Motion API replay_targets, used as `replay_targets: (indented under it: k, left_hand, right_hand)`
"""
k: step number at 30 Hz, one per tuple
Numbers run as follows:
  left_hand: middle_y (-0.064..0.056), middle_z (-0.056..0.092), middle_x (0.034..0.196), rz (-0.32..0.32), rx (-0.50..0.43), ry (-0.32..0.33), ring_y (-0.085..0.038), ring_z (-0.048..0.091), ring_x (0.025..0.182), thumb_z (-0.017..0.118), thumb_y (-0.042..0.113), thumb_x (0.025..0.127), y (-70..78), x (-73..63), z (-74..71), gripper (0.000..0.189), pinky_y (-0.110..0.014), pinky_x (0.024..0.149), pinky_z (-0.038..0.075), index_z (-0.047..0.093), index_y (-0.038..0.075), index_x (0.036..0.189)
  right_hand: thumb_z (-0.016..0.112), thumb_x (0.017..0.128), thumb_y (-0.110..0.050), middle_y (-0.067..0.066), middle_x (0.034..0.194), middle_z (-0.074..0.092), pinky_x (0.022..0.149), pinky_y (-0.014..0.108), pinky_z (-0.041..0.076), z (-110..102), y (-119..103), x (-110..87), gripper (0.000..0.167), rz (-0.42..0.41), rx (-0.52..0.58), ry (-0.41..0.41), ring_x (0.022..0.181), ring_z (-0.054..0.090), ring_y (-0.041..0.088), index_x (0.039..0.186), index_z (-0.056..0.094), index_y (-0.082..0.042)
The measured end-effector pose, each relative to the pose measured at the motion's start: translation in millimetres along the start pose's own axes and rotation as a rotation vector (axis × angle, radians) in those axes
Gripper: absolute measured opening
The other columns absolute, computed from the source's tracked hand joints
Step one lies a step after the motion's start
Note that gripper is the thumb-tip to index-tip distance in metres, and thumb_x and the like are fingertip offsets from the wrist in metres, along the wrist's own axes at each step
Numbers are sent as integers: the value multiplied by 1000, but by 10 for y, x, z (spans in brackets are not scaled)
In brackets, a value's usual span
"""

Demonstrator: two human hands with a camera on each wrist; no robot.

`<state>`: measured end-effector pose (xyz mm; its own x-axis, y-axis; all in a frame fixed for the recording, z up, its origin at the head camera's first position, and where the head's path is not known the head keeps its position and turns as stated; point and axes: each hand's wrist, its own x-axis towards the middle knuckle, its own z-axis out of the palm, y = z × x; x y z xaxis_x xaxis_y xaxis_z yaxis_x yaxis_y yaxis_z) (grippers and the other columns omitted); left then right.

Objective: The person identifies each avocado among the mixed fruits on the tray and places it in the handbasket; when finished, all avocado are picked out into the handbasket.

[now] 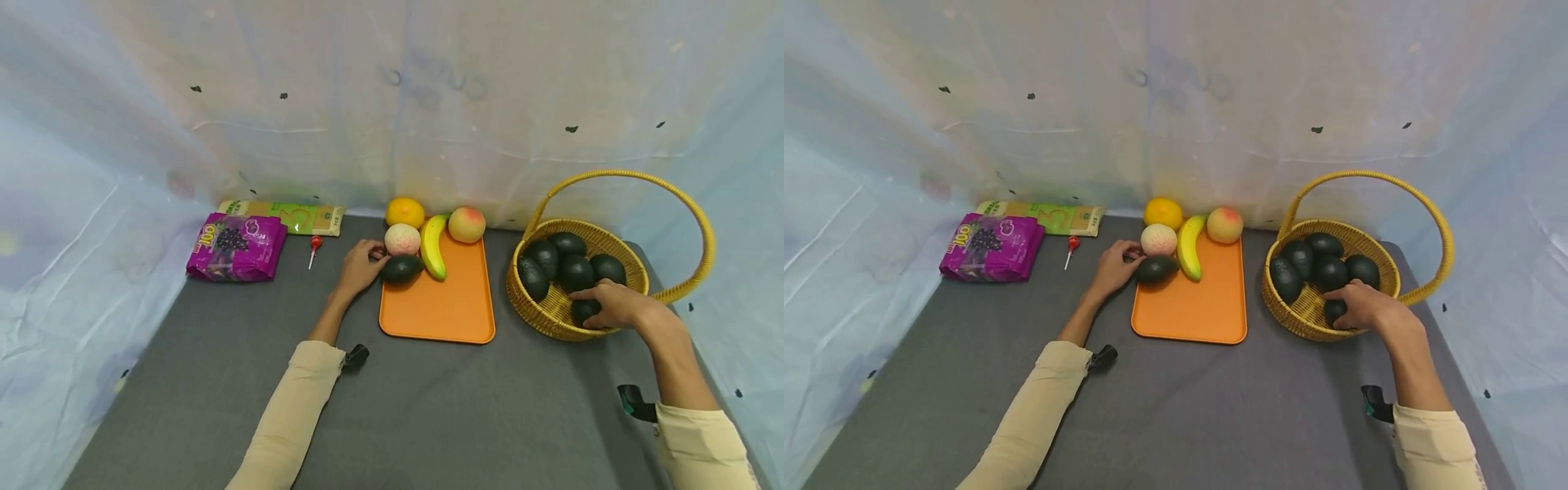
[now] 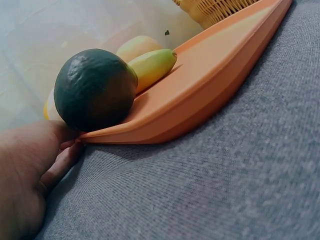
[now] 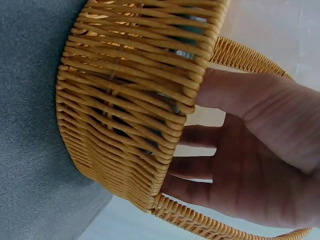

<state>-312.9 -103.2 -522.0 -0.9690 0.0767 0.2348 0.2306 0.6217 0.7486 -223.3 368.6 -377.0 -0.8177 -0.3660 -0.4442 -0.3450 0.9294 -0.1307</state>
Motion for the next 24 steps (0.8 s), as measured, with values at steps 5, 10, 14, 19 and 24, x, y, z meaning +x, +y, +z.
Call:
replay_targets:
  k: [5, 10, 14, 19, 24]
  left_hand:
    - [-19, 68, 116, 0, -1, -2, -31, 73, 104, 75, 22, 97, -13, -7, 8, 33, -51, 105, 52, 72, 1, 123]
    - [-19, 68, 116, 9, -5, -4, -30, 73, 104, 75, 22, 97, 1, -20, 12, 33, -51, 104, 52, 72, 1, 123]
    - [-18, 68, 116, 6, -7, -4, -30, 73, 104, 74, 22, 98, 14, -22, 10, 32, -50, 104, 52, 72, 2, 123]
    - [-19, 68, 117, 11, -7, 6, -31, 73, 104, 75, 21, 97, 17, -9, 5, 32, -50, 104, 52, 72, 1, 123]
    - [-20, 68, 116, 8, -12, 4, -32, 72, 104, 75, 21, 97, -3, -30, 6, 33, -50, 104, 52, 72, 1, 123]
  right_hand:
    - [76, 94, -18, 24, 99, 56, 67, 35, 40, -22, -31, -17, 69, 16, 16, -32, 67, 42, 16, 154, 47, -1]
    - [74, 96, -21, 36, 111, 55, 71, 42, 49, -69, -64, -45, 68, 38, 2, -37, 74, 55, 26, 155, 46, -2]
    - [76, 94, -23, 51, 137, 42, 80, 55, 54, -115, -117, -74, 70, 53, -33, -10, 101, 65, 41, 154, 46, -2]
    - [74, 96, -24, 54, 146, 33, 87, 65, 52, -156, -273, -94, 69, 86, -59, 10, 114, 62, 56, 156, 45, -4]
    - [68, 100, -25, 51, 151, 27, 93, 73, 48, -203, -525, -128, 68, 145, -40, 54, 128, 46, 70, 160, 40, -8]
